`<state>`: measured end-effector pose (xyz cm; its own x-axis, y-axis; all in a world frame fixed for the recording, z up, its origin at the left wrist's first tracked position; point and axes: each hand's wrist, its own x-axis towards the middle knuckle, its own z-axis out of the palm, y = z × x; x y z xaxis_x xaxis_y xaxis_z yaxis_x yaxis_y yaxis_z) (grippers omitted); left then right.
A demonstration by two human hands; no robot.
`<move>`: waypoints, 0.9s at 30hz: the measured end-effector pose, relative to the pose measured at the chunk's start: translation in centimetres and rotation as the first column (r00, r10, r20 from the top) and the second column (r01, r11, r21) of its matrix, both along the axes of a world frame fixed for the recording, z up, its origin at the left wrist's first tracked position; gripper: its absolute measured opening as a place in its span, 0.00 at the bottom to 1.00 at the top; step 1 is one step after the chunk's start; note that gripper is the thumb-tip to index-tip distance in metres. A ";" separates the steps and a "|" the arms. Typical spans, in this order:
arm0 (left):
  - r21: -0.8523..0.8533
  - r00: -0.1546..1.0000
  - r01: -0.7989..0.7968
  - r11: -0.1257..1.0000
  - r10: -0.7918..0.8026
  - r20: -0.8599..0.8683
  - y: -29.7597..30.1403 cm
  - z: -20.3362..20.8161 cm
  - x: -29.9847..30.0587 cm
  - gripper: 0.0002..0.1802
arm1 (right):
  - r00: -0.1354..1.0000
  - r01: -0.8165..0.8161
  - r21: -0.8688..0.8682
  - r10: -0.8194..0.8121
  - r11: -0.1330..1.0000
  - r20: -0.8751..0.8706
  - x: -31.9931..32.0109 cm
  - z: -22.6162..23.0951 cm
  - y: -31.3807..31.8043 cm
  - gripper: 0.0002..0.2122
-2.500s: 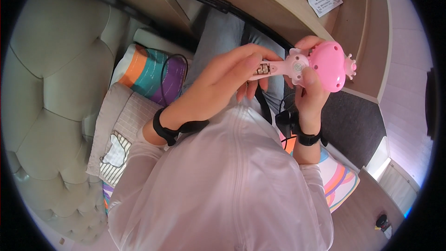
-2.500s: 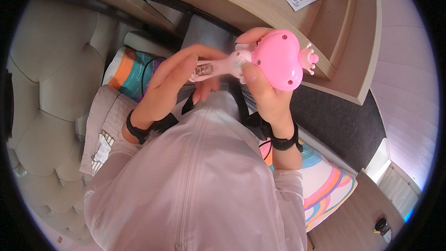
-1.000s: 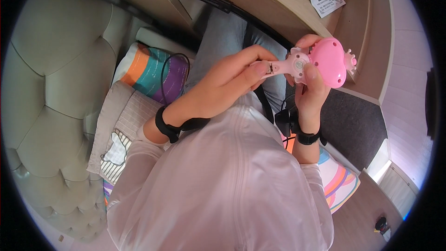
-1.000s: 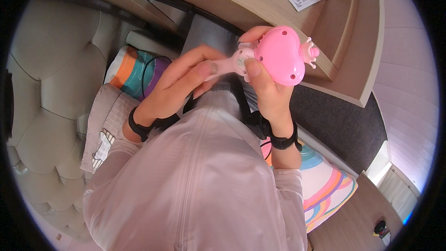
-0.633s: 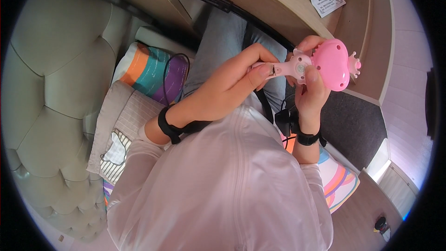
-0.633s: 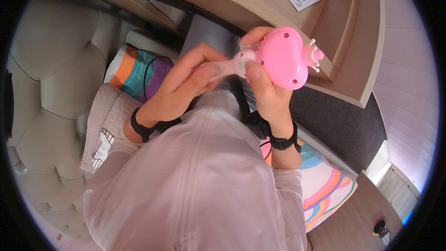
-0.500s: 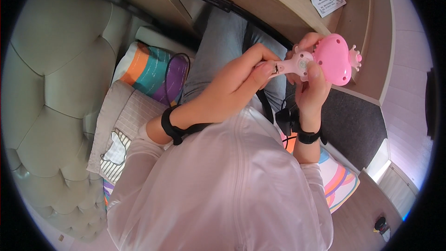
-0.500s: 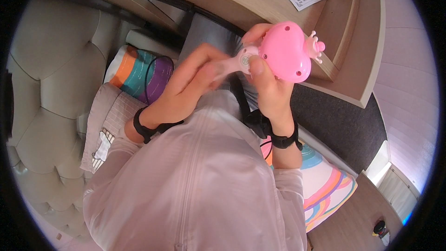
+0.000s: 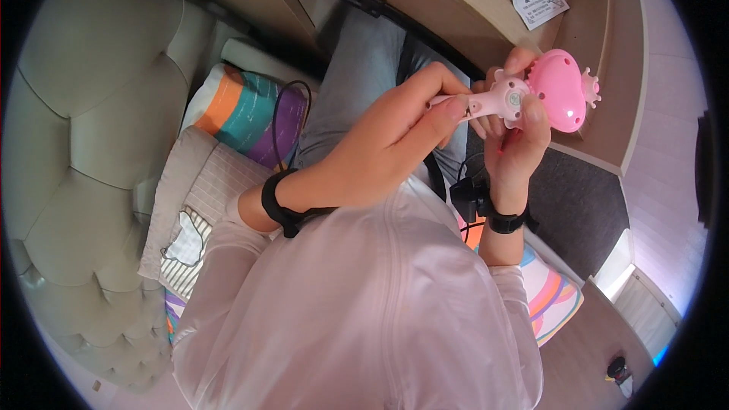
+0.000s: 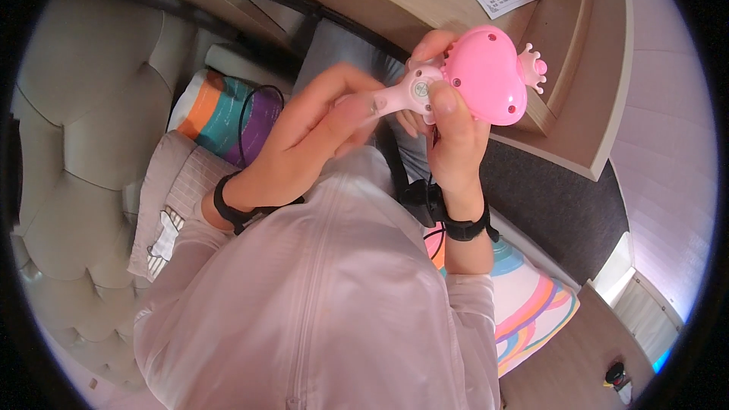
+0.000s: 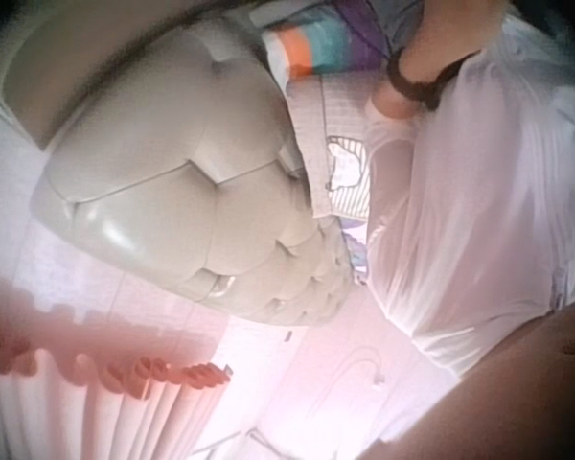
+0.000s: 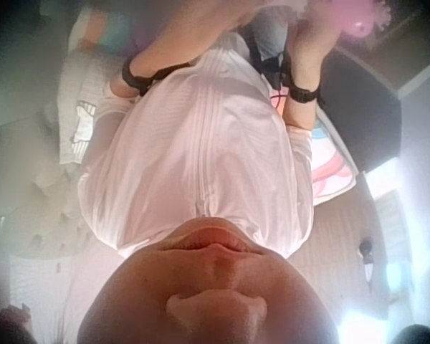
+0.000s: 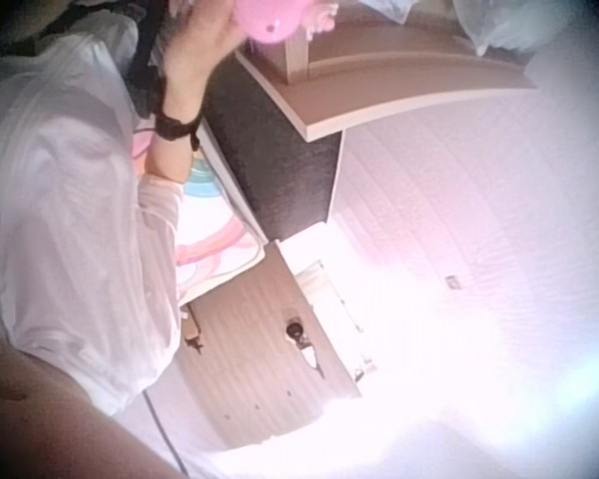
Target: The person uses a pair of tweezers to clean or repair the internal compartment of a pink toy wand while sitting at a desk.
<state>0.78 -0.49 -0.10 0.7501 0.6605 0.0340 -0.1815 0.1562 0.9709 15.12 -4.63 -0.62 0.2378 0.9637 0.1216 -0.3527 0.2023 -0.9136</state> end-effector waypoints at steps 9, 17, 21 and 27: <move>-0.088 0.996 0.000 0.996 0.008 0.092 -0.1 -0.3 0.6 0.10 | 0.999 0.033 0.029 -0.033 0.999 -0.005 -0.1 0.2 0.4 0.19; -0.118 0.994 0.047 0.992 -0.035 0.102 0.3 0.1 0.7 0.15 | 0.996 0.082 0.004 -0.082 0.997 0.021 0.0 0.3 0.1 0.20; -0.234 0.978 0.177 0.956 -0.144 0.152 0.6 0.4 -0.2 0.18 | 0.991 0.114 -0.052 -0.117 0.992 -0.066 -0.1 0.6 -0.1 0.20; -0.136 0.983 0.181 0.974 -0.173 0.068 0.8 0.9 -0.6 0.19 | 0.992 0.122 -0.010 -0.122 0.992 0.006 0.0 0.4 -0.2 0.21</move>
